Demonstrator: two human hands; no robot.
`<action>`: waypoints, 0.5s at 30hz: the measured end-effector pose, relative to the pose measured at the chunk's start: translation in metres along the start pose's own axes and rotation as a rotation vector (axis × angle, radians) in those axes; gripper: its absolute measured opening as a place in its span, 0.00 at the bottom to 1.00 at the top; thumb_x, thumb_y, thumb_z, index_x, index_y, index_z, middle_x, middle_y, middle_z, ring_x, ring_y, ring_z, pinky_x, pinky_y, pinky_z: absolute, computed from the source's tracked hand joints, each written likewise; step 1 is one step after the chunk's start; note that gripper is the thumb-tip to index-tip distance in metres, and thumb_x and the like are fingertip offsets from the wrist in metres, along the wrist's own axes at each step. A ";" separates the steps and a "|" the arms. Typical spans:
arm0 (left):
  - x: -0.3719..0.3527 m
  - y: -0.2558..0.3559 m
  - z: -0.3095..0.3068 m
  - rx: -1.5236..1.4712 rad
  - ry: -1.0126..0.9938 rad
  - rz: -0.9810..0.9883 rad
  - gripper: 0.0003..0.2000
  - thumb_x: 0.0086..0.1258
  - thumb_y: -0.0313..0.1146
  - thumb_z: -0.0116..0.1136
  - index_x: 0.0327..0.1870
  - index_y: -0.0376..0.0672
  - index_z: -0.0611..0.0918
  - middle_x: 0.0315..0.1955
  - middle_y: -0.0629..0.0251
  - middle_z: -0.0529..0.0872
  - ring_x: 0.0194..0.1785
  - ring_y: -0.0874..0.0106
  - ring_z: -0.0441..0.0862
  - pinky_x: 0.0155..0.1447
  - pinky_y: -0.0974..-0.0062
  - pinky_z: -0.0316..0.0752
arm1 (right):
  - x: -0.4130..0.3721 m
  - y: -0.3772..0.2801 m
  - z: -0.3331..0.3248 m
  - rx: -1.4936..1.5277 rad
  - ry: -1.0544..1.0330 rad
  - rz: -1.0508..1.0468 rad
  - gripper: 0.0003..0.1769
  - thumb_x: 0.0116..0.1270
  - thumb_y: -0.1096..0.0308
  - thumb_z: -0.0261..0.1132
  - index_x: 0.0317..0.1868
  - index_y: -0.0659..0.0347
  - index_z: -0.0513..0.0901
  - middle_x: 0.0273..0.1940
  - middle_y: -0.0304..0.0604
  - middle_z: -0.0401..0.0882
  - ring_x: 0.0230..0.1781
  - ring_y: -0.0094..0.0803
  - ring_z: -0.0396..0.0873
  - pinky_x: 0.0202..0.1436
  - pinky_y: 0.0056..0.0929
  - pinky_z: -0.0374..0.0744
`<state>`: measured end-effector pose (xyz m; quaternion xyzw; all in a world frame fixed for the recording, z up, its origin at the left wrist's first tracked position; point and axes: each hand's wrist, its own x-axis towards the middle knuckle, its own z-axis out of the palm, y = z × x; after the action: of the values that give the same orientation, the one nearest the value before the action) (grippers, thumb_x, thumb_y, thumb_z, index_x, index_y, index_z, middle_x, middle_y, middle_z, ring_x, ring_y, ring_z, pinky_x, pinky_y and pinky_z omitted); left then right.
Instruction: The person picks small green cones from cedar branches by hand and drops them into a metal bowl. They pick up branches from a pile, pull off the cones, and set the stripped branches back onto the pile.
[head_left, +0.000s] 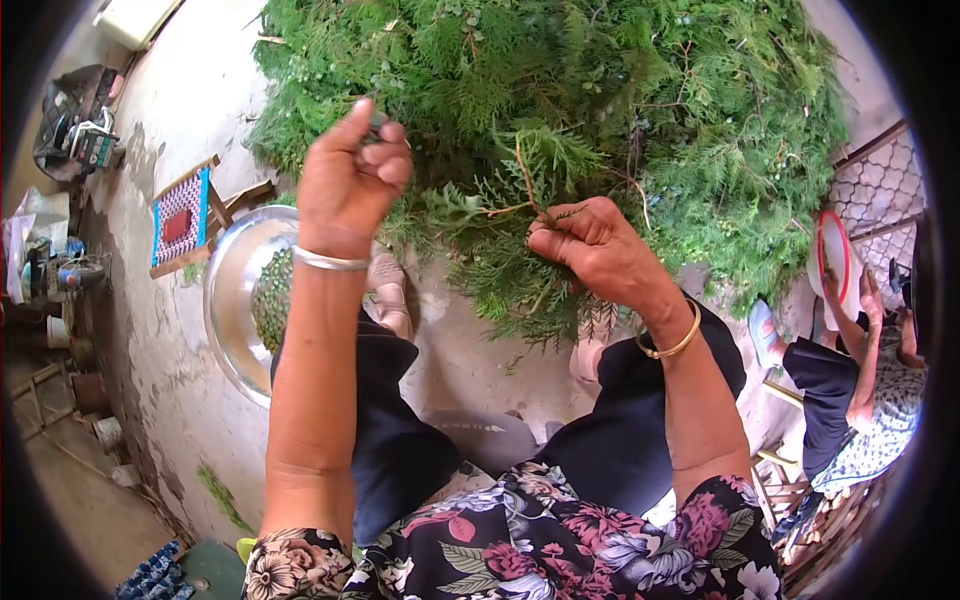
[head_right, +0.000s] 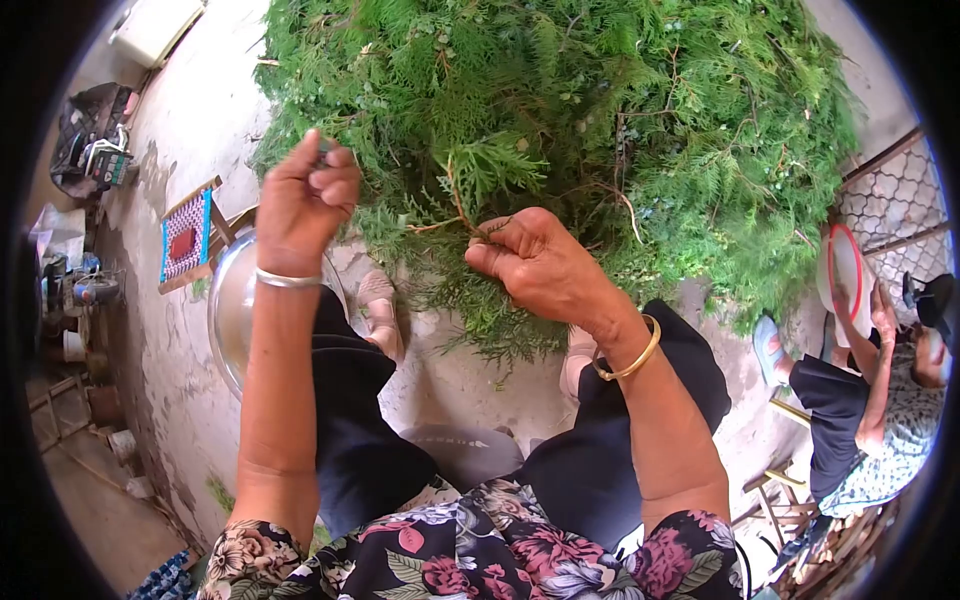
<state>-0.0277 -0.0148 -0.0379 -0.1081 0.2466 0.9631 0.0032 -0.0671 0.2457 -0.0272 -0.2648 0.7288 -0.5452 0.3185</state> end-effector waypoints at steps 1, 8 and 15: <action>-0.004 0.007 0.011 -0.019 0.050 0.039 0.07 0.70 0.31 0.52 0.37 0.36 0.77 0.30 0.60 0.78 0.25 0.78 0.69 0.27 0.81 0.68 | -0.002 -0.006 -0.001 0.026 0.028 0.072 0.08 0.65 0.69 0.62 0.37 0.67 0.83 0.23 0.36 0.76 0.25 0.19 0.70 0.31 0.23 0.71; -0.015 -0.011 0.027 0.296 0.120 -0.032 0.10 0.71 0.35 0.54 0.40 0.36 0.79 0.33 0.56 0.81 0.28 0.75 0.77 0.28 0.80 0.73 | -0.003 -0.005 -0.006 0.108 0.157 0.183 0.12 0.66 0.65 0.63 0.42 0.65 0.83 0.30 0.34 0.80 0.28 0.16 0.74 0.25 0.17 0.76; -0.022 -0.029 0.038 0.570 0.010 -0.189 0.08 0.67 0.33 0.59 0.35 0.37 0.81 0.24 0.60 0.82 0.20 0.79 0.75 0.21 0.83 0.66 | 0.000 -0.004 -0.009 0.010 0.125 0.148 0.13 0.65 0.63 0.65 0.42 0.65 0.83 0.33 0.36 0.79 0.28 0.18 0.76 0.25 0.18 0.78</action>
<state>-0.0121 0.0300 -0.0141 -0.1299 0.4959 0.8499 0.1218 -0.0739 0.2503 -0.0210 -0.1739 0.7622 -0.5393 0.3131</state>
